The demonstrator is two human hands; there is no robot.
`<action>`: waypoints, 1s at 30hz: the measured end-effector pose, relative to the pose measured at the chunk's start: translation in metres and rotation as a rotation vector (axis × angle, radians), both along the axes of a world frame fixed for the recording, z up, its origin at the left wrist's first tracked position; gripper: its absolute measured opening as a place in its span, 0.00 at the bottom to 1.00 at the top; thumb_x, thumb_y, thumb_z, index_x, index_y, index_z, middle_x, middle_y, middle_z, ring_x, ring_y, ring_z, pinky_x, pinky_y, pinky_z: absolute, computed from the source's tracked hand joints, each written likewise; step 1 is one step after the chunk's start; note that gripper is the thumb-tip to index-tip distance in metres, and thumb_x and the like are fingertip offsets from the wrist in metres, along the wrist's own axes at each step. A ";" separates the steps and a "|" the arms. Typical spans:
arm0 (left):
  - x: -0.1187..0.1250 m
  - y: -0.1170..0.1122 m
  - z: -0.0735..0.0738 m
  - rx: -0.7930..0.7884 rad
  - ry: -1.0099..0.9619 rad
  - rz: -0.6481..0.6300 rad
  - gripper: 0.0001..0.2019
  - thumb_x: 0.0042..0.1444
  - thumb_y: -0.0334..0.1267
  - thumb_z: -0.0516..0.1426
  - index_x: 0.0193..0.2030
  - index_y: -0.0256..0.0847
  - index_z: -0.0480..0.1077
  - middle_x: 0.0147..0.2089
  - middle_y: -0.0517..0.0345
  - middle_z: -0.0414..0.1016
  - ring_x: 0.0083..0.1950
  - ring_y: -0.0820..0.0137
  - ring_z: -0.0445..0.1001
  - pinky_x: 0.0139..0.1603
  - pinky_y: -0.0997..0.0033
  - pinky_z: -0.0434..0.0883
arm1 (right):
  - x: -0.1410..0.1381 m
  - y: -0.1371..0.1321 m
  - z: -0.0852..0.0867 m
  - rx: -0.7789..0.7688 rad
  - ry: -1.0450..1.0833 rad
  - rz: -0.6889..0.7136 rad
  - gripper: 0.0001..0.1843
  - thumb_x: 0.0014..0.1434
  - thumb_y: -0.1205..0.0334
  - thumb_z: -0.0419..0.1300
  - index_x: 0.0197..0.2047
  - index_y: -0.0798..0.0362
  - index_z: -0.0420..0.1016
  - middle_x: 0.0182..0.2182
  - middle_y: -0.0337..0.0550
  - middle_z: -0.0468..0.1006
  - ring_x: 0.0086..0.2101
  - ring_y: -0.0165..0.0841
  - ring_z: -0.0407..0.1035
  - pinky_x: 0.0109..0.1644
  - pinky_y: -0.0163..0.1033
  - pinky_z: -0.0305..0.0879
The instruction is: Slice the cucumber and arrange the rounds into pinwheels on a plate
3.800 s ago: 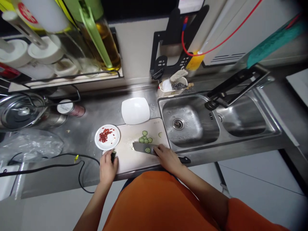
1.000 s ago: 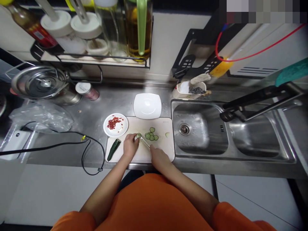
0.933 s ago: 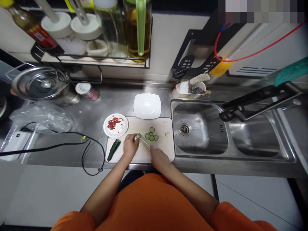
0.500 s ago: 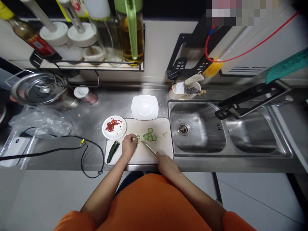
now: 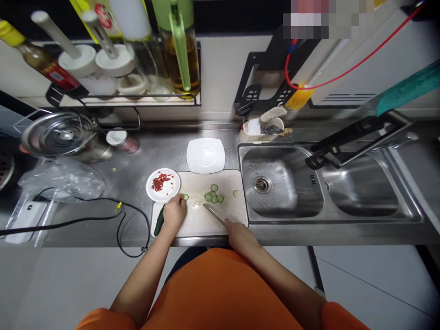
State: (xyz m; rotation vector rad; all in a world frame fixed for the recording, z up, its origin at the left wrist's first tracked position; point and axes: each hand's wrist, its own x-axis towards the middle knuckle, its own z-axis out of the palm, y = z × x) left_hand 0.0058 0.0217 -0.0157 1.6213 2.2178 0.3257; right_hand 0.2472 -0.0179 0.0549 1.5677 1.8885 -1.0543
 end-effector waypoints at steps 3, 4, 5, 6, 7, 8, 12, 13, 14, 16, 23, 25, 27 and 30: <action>0.001 -0.002 0.001 -0.003 0.076 -0.059 0.13 0.57 0.36 0.50 0.44 0.42 0.73 0.37 0.49 0.75 0.34 0.65 0.72 0.36 0.69 0.65 | 0.000 0.000 0.000 0.006 -0.019 -0.006 0.24 0.56 0.76 0.43 0.54 0.52 0.61 0.40 0.51 0.74 0.42 0.39 0.69 0.37 0.37 0.59; 0.002 -0.002 0.002 -0.016 0.096 -0.068 0.13 0.57 0.36 0.50 0.44 0.42 0.73 0.39 0.48 0.75 0.34 0.66 0.72 0.35 0.69 0.65 | 0.000 -0.001 0.000 0.011 -0.024 -0.007 0.25 0.56 0.76 0.43 0.55 0.52 0.61 0.40 0.51 0.74 0.42 0.39 0.70 0.37 0.37 0.59; 0.004 -0.002 0.003 -0.030 0.112 -0.072 0.13 0.57 0.37 0.50 0.44 0.42 0.73 0.40 0.48 0.74 0.33 0.66 0.72 0.35 0.69 0.65 | 0.000 -0.001 0.000 0.017 -0.026 -0.006 0.25 0.56 0.76 0.43 0.55 0.52 0.61 0.40 0.51 0.74 0.42 0.39 0.70 0.36 0.37 0.59; 0.005 -0.002 0.004 -0.037 0.116 -0.076 0.13 0.57 0.37 0.50 0.44 0.42 0.73 0.41 0.48 0.73 0.33 0.66 0.72 0.34 0.69 0.65 | 0.000 -0.001 0.000 0.024 -0.025 -0.005 0.24 0.56 0.76 0.43 0.54 0.52 0.62 0.40 0.50 0.74 0.41 0.39 0.70 0.36 0.37 0.59; 0.007 -0.001 0.005 -0.031 0.106 -0.082 0.13 0.57 0.37 0.50 0.44 0.42 0.73 0.41 0.48 0.73 0.33 0.66 0.72 0.35 0.68 0.66 | 0.000 -0.001 0.001 0.030 -0.023 -0.001 0.24 0.56 0.76 0.43 0.54 0.52 0.62 0.39 0.50 0.74 0.41 0.39 0.70 0.36 0.37 0.59; 0.010 0.000 0.006 -0.011 0.077 -0.096 0.13 0.57 0.37 0.50 0.44 0.42 0.73 0.42 0.48 0.73 0.35 0.66 0.72 0.36 0.68 0.66 | 0.001 -0.001 0.002 0.033 -0.022 0.005 0.24 0.56 0.76 0.43 0.54 0.52 0.63 0.39 0.50 0.74 0.41 0.39 0.70 0.37 0.37 0.59; 0.030 0.007 0.003 0.104 -0.164 -0.220 0.12 0.56 0.37 0.52 0.45 0.41 0.73 0.42 0.50 0.73 0.43 0.66 0.71 0.46 0.67 0.68 | 0.006 0.001 0.009 0.020 -0.028 0.019 0.24 0.55 0.77 0.43 0.53 0.52 0.63 0.39 0.51 0.75 0.41 0.40 0.70 0.36 0.38 0.59; 0.035 0.010 0.001 0.112 -0.216 -0.245 0.12 0.55 0.37 0.53 0.45 0.41 0.73 0.41 0.51 0.73 0.43 0.66 0.71 0.47 0.67 0.68 | 0.007 0.002 0.011 0.012 -0.035 0.017 0.23 0.55 0.77 0.44 0.52 0.52 0.63 0.38 0.51 0.75 0.41 0.40 0.70 0.35 0.37 0.59; 0.041 0.012 -0.002 0.110 -0.255 -0.262 0.13 0.54 0.37 0.55 0.46 0.41 0.72 0.40 0.52 0.73 0.42 0.66 0.71 0.47 0.67 0.68 | 0.009 0.002 0.012 0.005 -0.042 0.013 0.23 0.55 0.77 0.44 0.52 0.52 0.64 0.38 0.51 0.75 0.40 0.40 0.71 0.35 0.37 0.59; 0.051 0.016 -0.008 0.087 -0.302 -0.289 0.14 0.53 0.36 0.56 0.46 0.41 0.72 0.38 0.53 0.72 0.40 0.67 0.70 0.46 0.67 0.69 | 0.012 0.002 0.014 -0.005 -0.053 0.012 0.22 0.54 0.77 0.44 0.50 0.52 0.64 0.36 0.51 0.75 0.39 0.40 0.71 0.34 0.37 0.59; 0.060 0.019 -0.020 0.057 -0.340 -0.322 0.14 0.52 0.33 0.56 0.46 0.43 0.73 0.39 0.54 0.70 0.38 0.69 0.70 0.43 0.69 0.69 | 0.017 -0.002 0.008 0.005 -0.057 -0.010 0.22 0.53 0.76 0.45 0.49 0.52 0.65 0.35 0.51 0.76 0.39 0.40 0.71 0.35 0.37 0.59; 0.060 0.019 -0.021 0.058 -0.336 -0.325 0.14 0.52 0.33 0.56 0.46 0.42 0.73 0.39 0.54 0.69 0.37 0.70 0.69 0.43 0.70 0.69 | 0.017 -0.004 0.006 0.013 -0.050 -0.013 0.22 0.53 0.77 0.44 0.49 0.52 0.65 0.35 0.51 0.76 0.39 0.40 0.71 0.35 0.37 0.59; 0.059 0.019 -0.021 0.059 -0.339 -0.330 0.14 0.52 0.32 0.56 0.46 0.42 0.73 0.39 0.54 0.68 0.37 0.70 0.69 0.42 0.70 0.69 | 0.018 -0.005 0.005 0.029 -0.044 -0.011 0.22 0.53 0.77 0.44 0.48 0.52 0.65 0.34 0.51 0.76 0.38 0.40 0.72 0.34 0.37 0.59; 0.059 0.019 -0.019 0.057 -0.358 -0.342 0.14 0.52 0.32 0.56 0.46 0.41 0.73 0.39 0.55 0.68 0.37 0.71 0.69 0.43 0.71 0.69 | 0.019 -0.007 0.004 0.067 -0.035 -0.002 0.23 0.52 0.77 0.44 0.48 0.52 0.65 0.34 0.51 0.76 0.37 0.41 0.72 0.33 0.38 0.58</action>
